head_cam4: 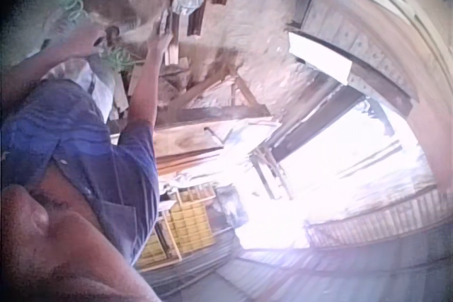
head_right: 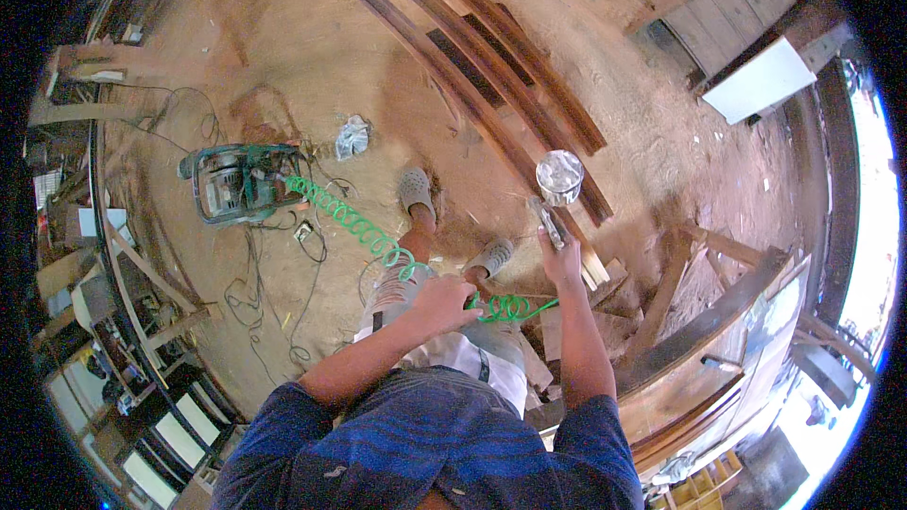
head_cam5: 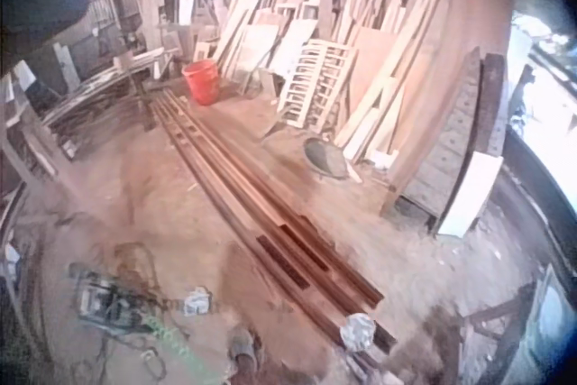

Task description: The person uses a spray gun to apply a finish to long wooden boards, moving the sprayer along the length of each board one by one while standing in a workshop.

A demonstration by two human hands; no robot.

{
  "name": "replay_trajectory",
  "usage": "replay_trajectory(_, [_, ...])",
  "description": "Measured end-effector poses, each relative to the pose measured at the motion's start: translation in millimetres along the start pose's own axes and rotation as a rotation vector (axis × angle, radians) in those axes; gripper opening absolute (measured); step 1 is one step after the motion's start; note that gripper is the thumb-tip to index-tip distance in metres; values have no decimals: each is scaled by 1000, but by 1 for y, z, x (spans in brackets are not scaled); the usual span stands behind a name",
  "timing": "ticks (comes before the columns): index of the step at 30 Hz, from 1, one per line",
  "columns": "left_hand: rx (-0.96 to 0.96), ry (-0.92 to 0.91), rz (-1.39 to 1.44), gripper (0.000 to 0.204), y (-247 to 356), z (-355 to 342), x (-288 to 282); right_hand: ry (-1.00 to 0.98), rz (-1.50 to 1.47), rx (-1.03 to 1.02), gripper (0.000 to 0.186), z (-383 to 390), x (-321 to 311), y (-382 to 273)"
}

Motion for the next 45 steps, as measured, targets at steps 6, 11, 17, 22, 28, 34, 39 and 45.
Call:
replay_trajectory(6, [-61, 103, 71, 40, -48, 6, -67, 20, 48, -49, 44, -73, 51, -60])
replay_trajectory(11, [-76, 188, 143, 37, -92, 7, -117, 29, 157, 38, 43, -121, 91, -105])
replay_trajectory(17, [-99, 219, 123, 37, -127, 0, -155, 74, -251, -94, 40, -135, 113, -173])
replay_trajectory(22, [-105, 122, 37, 36, -132, -7, -153, 60, -282, -44, 43, -113, 107, -157])
replay_trajectory(28, [-26, 25, 19, 38, -85, -12, -119, 141, -271, -11, 48, -50, 73, -79])
replay_trajectory(34, [68, -82, -11, 38, -22, -11, -46, 139, -219, 264, 48, 47, 24, 7])
replay_trajectory(39, [106, -218, -128, 39, 32, -3, 13, 300, -335, 264, 44, 132, -8, 71])
replay_trajectory(45, [267, -290, -239, 39, 81, -5, 54, 517, -294, 400, 45, 224, -43, 134])
Point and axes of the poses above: each hand's wrist, its own z-axis away from the middle knuckle, its own x-axis out of the palm, y = z × x, the point moved 1 cm from there along -z, towards the middle knuckle, and after that the axes turned 6 degrees about x, right-handed, at the moved point
